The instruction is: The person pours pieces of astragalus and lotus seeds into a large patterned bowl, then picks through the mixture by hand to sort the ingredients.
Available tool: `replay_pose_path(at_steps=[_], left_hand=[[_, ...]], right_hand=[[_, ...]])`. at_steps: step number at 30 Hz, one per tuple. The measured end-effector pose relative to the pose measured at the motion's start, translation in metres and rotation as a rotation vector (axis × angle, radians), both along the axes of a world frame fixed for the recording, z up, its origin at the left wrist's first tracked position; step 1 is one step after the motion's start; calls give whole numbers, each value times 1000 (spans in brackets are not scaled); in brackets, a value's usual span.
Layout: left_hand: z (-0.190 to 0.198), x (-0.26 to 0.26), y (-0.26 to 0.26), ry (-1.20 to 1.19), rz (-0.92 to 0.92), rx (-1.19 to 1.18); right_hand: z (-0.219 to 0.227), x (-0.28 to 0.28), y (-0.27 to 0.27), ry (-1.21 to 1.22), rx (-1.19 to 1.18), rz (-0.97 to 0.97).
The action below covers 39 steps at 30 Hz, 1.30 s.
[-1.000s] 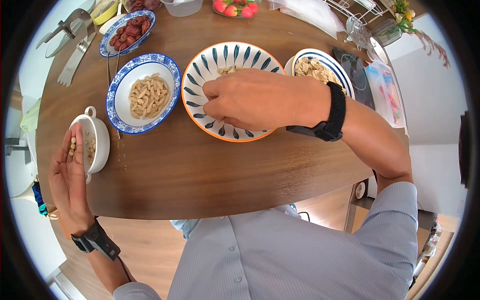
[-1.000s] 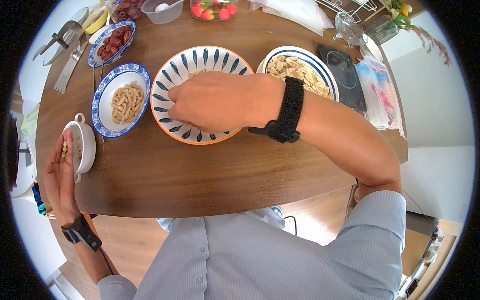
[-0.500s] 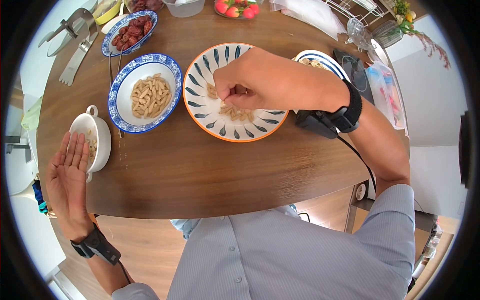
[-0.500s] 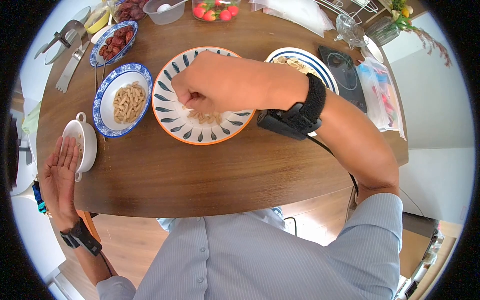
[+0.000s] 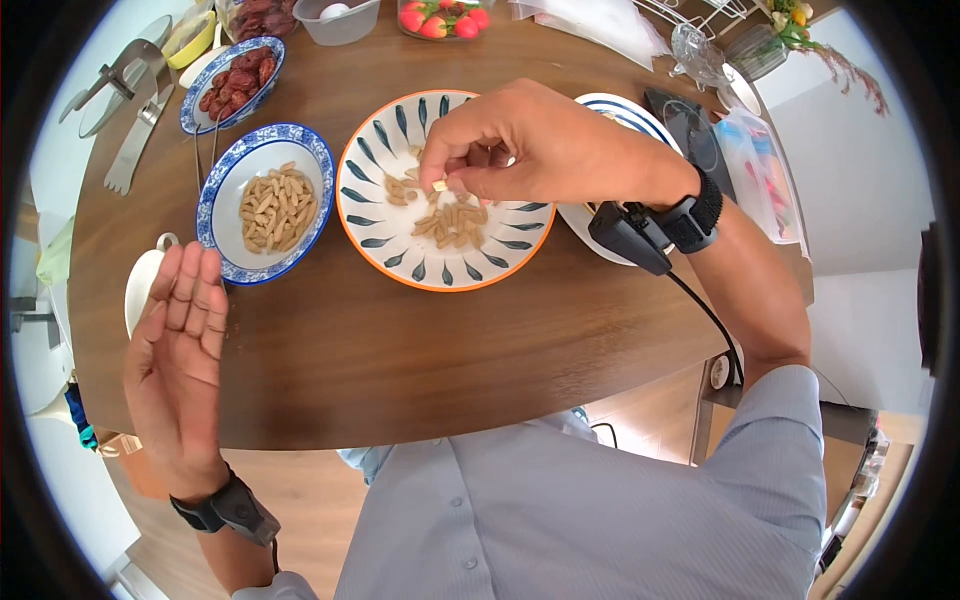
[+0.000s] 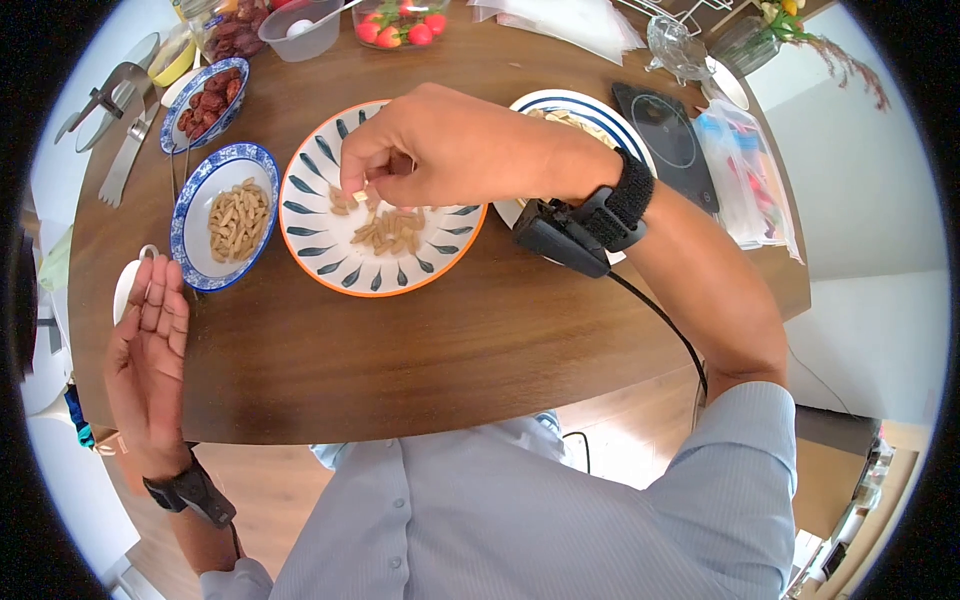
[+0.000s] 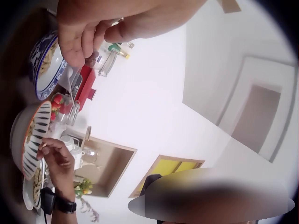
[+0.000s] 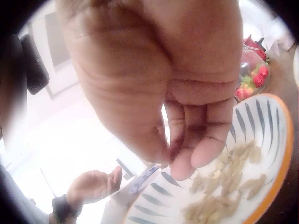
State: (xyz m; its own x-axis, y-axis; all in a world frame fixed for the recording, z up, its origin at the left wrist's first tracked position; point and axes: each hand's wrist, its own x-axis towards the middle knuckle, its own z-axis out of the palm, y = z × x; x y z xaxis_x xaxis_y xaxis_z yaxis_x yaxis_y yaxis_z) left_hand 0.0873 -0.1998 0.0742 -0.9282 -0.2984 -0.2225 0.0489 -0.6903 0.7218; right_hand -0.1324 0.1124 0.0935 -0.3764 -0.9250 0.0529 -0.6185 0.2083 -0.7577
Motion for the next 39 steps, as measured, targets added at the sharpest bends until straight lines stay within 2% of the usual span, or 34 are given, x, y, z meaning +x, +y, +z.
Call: replay_pose_path(at_steps=[2, 4, 5, 6, 8, 10, 15, 16, 18, 19, 21, 22, 24, 26, 27, 30, 32, 34, 39], left_hand=[[-1, -3, 10, -22, -26, -11], [0, -6, 21, 40, -195, -2], [1, -9, 34, -7, -140, -110], [3, -12, 40, -4, -147, -107], [5, -18, 47, 26, -252, -86], [5, -24, 50, 43, -304, -67], [0, -43, 58, 98, -384, -35], [0, -47, 60, 107, -386, -27], [-1, -55, 66, 116, -386, -16], [-3, -60, 69, 132, -376, 4], [-9, -71, 70, 149, -354, 27], [-13, -79, 70, 221, -371, 46], [-18, -92, 71, 295, -388, 63], [-20, -100, 73, 289, -342, 20], [-20, -101, 74, 289, -340, 18], [-24, -102, 76, 386, -415, 85], [-26, -102, 79, 464, -488, 76], [-30, -104, 79, 467, -489, 77], [-40, -103, 75, 472, -479, 117]], right_hand=[[7, 1, 7, 42, -1, -10], [15, 0, 18, 86, 1, -20], [19, -2, 27, 114, 11, -60], [22, -4, 37, 143, 23, -102], [28, -6, 60, 170, -10, -157], [43, -3, 80, 312, 155, -225], [46, -4, 129, 179, 285, -426], [47, -5, 134, 180, 290, -427], [48, -9, 140, 329, 420, -376], [48, -9, 135, 331, 424, -371], [44, -6, 114, 753, 340, -330], [40, -3, 99, 754, 341, -321], [29, 6, 61, 517, 48, -182], [20, 14, 30, 563, 84, -60], [18, 14, 17, 578, 207, -62], [3, 3, -12, 608, 214, -49], [-5, -2, -22, 650, 219, -13], [-6, -3, -29, 807, 285, 56], [-14, -4, -28, 783, 309, 60]])
